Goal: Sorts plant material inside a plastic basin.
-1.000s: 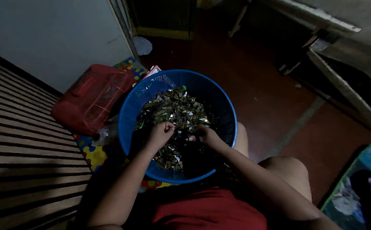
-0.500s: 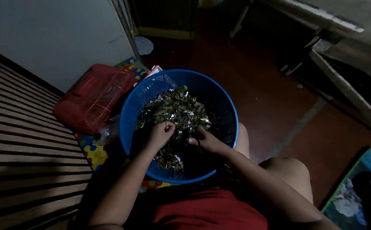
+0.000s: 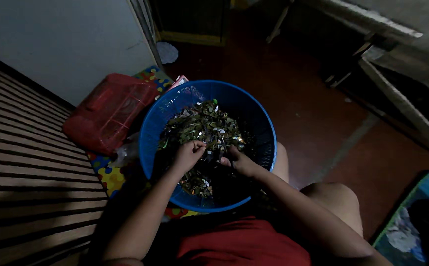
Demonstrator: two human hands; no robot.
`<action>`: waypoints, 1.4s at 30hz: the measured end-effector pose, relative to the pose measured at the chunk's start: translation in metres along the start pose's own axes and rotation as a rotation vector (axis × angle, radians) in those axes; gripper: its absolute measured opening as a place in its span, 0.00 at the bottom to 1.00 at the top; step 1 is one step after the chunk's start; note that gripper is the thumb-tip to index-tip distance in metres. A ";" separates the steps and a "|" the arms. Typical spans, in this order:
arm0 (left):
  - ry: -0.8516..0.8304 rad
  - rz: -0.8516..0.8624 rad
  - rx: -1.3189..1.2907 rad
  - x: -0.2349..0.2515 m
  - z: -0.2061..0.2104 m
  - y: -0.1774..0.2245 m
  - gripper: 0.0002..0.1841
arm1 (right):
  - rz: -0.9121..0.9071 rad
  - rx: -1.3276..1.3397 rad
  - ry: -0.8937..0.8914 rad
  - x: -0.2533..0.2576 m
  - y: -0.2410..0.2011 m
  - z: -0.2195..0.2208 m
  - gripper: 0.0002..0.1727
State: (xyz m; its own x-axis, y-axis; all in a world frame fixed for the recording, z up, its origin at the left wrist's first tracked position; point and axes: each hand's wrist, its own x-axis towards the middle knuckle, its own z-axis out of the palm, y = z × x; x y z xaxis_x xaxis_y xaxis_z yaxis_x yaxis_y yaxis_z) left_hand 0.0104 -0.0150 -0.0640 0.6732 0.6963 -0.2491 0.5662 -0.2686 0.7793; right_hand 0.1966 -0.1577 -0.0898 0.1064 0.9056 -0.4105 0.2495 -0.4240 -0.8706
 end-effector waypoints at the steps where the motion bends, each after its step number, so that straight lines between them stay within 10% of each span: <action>1: 0.005 0.002 -0.004 0.000 0.000 0.000 0.15 | -0.003 -0.018 -0.031 0.001 0.002 0.001 0.48; 10: -0.037 -0.006 0.025 -0.001 0.000 0.003 0.14 | -0.056 -0.168 0.018 0.005 -0.007 0.001 0.32; 19: -0.037 0.014 0.008 -0.001 0.002 0.001 0.14 | -0.050 -0.179 -0.122 0.001 -0.007 0.007 0.44; 34: -0.285 0.060 -0.008 -0.007 0.010 0.011 0.15 | -0.303 0.139 0.258 0.010 -0.011 0.006 0.17; 42: -0.297 0.054 0.073 -0.004 0.008 0.007 0.16 | -0.235 0.350 0.460 0.008 -0.008 0.000 0.21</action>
State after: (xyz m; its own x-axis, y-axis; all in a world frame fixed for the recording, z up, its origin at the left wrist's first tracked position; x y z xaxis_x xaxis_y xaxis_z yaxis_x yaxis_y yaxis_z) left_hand 0.0157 -0.0245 -0.0622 0.8070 0.4573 -0.3737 0.5508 -0.3545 0.7556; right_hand 0.1955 -0.1472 -0.0857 0.5097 0.8538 -0.1058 -0.0049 -0.1201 -0.9928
